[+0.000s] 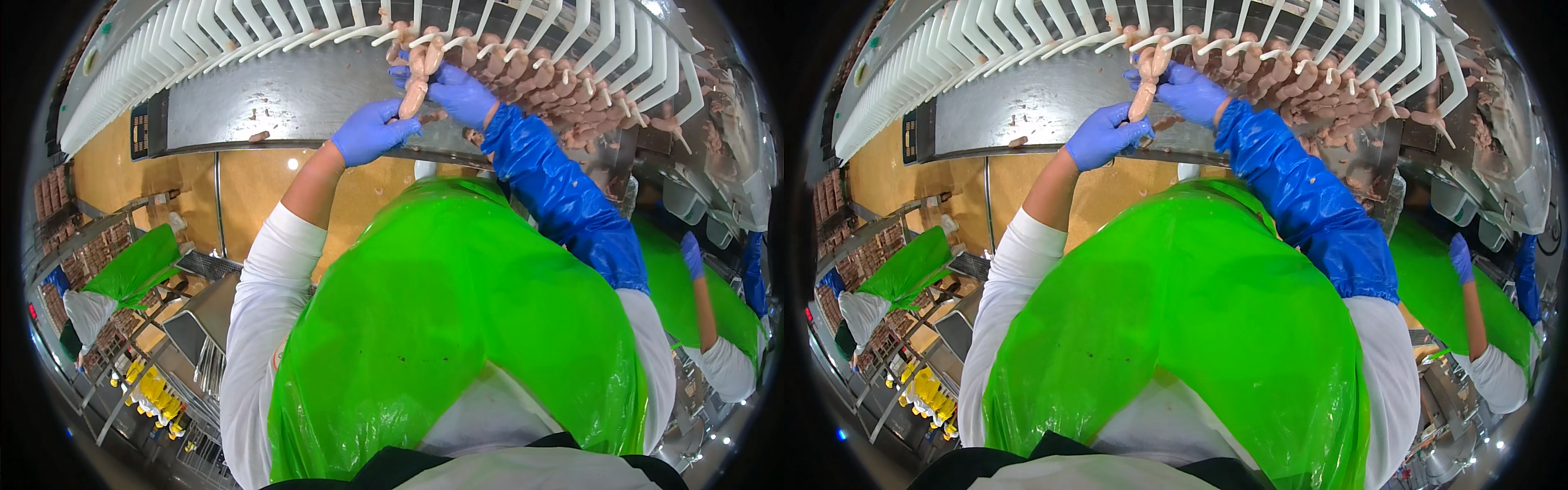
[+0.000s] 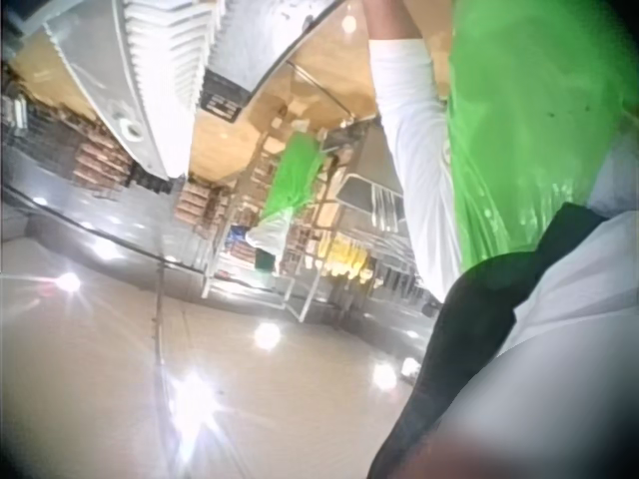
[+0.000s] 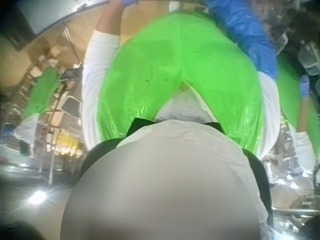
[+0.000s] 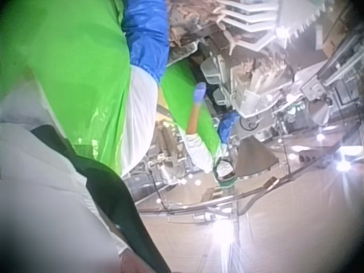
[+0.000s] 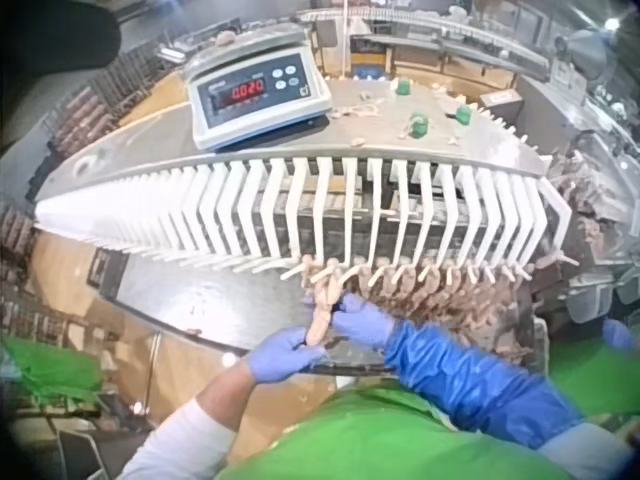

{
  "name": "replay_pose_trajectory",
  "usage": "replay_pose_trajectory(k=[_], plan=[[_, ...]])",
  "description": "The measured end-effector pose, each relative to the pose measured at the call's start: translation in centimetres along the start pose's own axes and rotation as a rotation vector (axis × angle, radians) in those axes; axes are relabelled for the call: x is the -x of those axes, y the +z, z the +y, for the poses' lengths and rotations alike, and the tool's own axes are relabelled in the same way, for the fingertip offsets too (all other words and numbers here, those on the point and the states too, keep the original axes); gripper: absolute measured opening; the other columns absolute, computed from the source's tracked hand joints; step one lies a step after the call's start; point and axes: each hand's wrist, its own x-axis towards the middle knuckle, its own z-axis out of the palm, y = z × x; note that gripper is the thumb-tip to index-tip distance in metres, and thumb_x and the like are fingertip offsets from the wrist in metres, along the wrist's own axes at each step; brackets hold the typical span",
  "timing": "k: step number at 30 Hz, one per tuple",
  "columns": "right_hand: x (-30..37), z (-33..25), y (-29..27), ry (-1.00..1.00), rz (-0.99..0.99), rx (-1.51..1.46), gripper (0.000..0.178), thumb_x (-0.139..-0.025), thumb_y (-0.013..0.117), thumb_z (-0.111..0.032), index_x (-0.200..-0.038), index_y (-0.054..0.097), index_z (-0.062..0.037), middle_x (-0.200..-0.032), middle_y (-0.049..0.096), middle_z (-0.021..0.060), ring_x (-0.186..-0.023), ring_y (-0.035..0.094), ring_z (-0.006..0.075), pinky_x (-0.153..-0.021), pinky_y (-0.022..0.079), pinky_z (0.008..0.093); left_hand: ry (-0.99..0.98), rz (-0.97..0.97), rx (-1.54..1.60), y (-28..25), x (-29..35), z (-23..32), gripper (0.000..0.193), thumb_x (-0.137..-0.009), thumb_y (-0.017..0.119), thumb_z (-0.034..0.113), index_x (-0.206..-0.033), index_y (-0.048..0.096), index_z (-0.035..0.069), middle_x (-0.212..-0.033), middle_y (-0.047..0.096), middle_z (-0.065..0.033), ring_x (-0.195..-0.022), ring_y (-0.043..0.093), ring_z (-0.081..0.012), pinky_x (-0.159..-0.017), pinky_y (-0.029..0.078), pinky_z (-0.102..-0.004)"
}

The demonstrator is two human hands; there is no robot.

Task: The person stands at a meat processing machine and manually links continuous strands of raw sausage meat into individual links. They use gloved hands to pinch and twist the meat, separating it into uniform segments that hang from a white plastic rack. The person occasionally dips their hands into a water container to clean them before resuming the linking process.

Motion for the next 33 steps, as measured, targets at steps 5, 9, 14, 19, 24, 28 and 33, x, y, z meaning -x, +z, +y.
replay_pose_trajectory(k=[5,9,14,19,24,28,33], plan=[[0.2,-4.9,2.9,0.168,0.096,-1.036,0.046,-0.098,0.047,-0.015,-0.141,0.042,0.0015,-0.133,0.056,0.0152,-0.125,0.054,0.0276,-0.106,0.044,0.0369,0.056,0.066,-0.063,-0.7,0.8,-0.8,0.028,-0.094,0.062,0.033,-0.097,0.066,0.006,-0.077,0.061,-0.0008,-0.066,0.056,-0.0086,-0.062,0.048,-0.0255],[0.5,0.8,-1.7,0.326,-0.127,-0.675,0.058,-0.092,0.055,-0.040,-0.137,0.048,-0.0053,-0.136,0.054,0.0140,-0.123,0.054,0.0248,-0.106,0.041,0.0372,-0.010,0.070,0.018,-1.9,1.1,-0.6,0.023,-0.093,0.062,0.028,-0.096,0.066,0.006,-0.076,0.061,-0.0012,-0.064,0.056,-0.0084,-0.060,0.047,-0.0251],[4.8,9.3,-1.4,0.269,-0.142,0.847,0.058,-0.089,0.058,-0.046,-0.139,0.052,-0.0170,-0.138,0.055,0.0148,-0.128,0.051,0.0317,-0.110,0.036,0.0403,0.077,0.167,0.092,-6.1,1.5,0.2,0.016,-0.091,0.060,0.018,-0.093,0.066,0.003,-0.073,0.061,-0.0015,-0.061,0.055,-0.0084,-0.057,0.045,-0.0242],[4.3,9.2,1.8,0.408,-0.469,0.895,0.061,-0.090,0.056,-0.041,-0.144,0.044,-0.0161,-0.121,0.064,0.0193,-0.116,0.057,0.0409,-0.101,0.043,0.0459,0.195,0.404,0.003,-10.2,1.1,-0.9,0.024,-0.091,0.062,0.021,-0.105,0.066,0.002,-0.084,0.062,-0.0029,-0.077,0.059,-0.0107,-0.073,0.049,-0.0271],[2.7,-2.1,6.4,0.233,-0.216,0.476,0.043,-0.093,0.055,-0.030,-0.132,0.056,-0.0120,-0.106,0.066,0.0155,-0.095,0.064,0.0368,-0.088,0.050,0.0441,0.324,0.704,0.069,-7.0,0.8,-7.7,0.032,-0.088,0.070,0.020,-0.112,0.058,0.003,-0.101,0.061,-0.0039,-0.092,0.057,-0.0139,-0.087,0.048,-0.0294],[-0.5,-7.2,7.0,-0.203,-0.196,0.170,0.038,-0.098,0.050,-0.017,-0.135,0.054,-0.0073,-0.097,0.061,0.0088,-0.085,0.062,0.0217,-0.084,0.051,0.0345,0.237,0.456,0.529,0.6,3.8,-7.3,0.036,-0.088,0.066,0.013,-0.121,0.054,0.003,-0.098,0.059,-0.0038,-0.092,0.055,-0.0113,-0.087,0.047,-0.0283],[-3.1,-14.8,7.2,-0.130,-0.165,-0.043,0.040,-0.101,0.045,-0.011,-0.140,0.048,-0.0019,-0.105,0.061,0.0083,-0.089,0.062,0.0183,-0.088,0.049,0.0336,0.338,0.575,0.680,0.3,3.8,-2.1,0.032,-0.094,0.060,0.015,-0.121,0.053,0.001,-0.086,0.057,-0.0035,-0.074,0.057,-0.0117,-0.072,0.051,-0.0280]])
